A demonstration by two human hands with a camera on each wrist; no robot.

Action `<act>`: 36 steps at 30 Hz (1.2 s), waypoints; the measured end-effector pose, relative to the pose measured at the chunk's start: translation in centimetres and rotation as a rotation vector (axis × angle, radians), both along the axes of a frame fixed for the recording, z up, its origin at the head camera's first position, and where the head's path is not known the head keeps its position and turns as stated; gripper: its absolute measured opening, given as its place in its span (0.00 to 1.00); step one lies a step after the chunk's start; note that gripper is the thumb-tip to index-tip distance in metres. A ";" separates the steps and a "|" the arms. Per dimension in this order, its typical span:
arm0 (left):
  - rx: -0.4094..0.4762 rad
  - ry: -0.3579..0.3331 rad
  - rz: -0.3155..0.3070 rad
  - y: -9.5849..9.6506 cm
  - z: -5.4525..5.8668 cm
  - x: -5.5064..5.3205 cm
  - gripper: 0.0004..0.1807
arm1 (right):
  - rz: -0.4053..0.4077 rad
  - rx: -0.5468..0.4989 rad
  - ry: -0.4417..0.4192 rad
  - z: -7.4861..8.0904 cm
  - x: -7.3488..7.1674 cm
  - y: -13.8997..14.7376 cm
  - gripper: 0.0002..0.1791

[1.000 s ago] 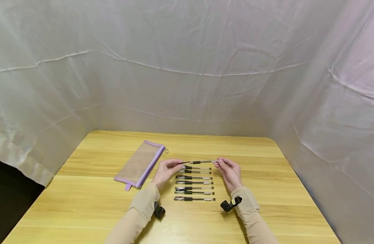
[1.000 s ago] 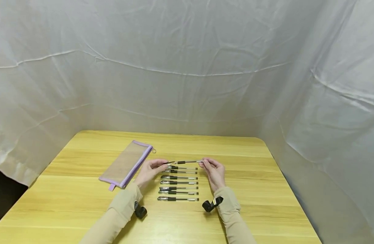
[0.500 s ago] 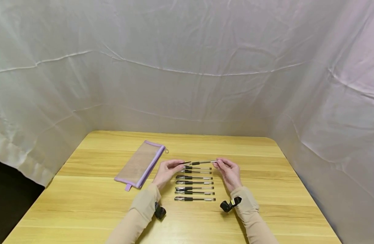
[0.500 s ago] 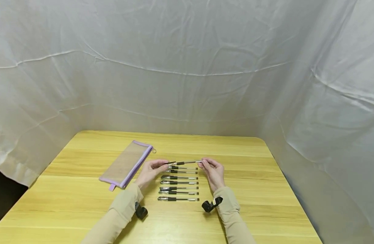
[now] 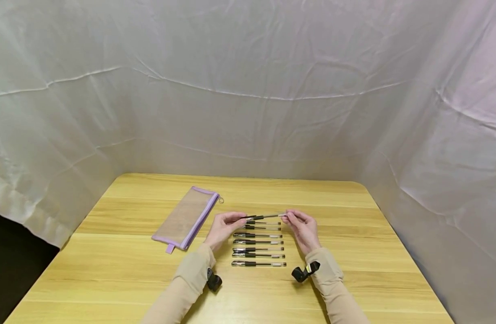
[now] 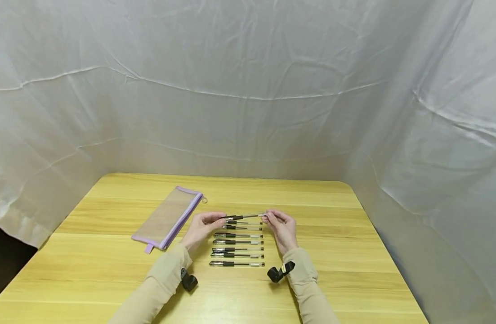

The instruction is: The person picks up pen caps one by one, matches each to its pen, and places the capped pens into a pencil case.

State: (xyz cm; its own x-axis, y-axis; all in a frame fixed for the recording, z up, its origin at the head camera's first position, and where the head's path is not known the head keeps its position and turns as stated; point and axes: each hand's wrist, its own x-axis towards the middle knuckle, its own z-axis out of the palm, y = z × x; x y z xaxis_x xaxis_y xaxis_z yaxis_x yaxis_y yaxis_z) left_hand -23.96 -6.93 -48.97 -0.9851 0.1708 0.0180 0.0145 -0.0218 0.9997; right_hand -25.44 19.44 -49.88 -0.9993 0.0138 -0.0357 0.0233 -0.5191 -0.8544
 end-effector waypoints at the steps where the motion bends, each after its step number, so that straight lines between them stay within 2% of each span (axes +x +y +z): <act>1: 0.001 -0.006 0.003 0.0 0.0 0.0 0.18 | 0.001 -0.001 0.002 0.0 0.0 -0.1 0.12; 6: 0.029 -0.049 0.045 0.1 0.0 0.0 0.19 | 0.024 0.004 0.004 -0.1 0.3 -0.1 0.12; 9: 0.075 -0.067 0.083 0.1 -0.2 0.0 0.19 | 0.037 -0.009 0.001 -0.1 0.4 0.0 0.13; 14: 0.115 -0.070 0.129 0.1 -0.4 0.0 0.17 | 0.057 -0.038 0.011 -0.2 0.6 0.0 0.13; 19: 0.137 -0.072 0.139 0.1 -0.3 0.1 0.17 | 0.058 -0.046 0.022 -0.2 0.7 -0.2 0.12; 36: 0.152 -0.089 0.148 -0.2 -0.5 0.2 0.16 | 0.073 0.044 0.074 -0.3 0.8 -0.5 0.16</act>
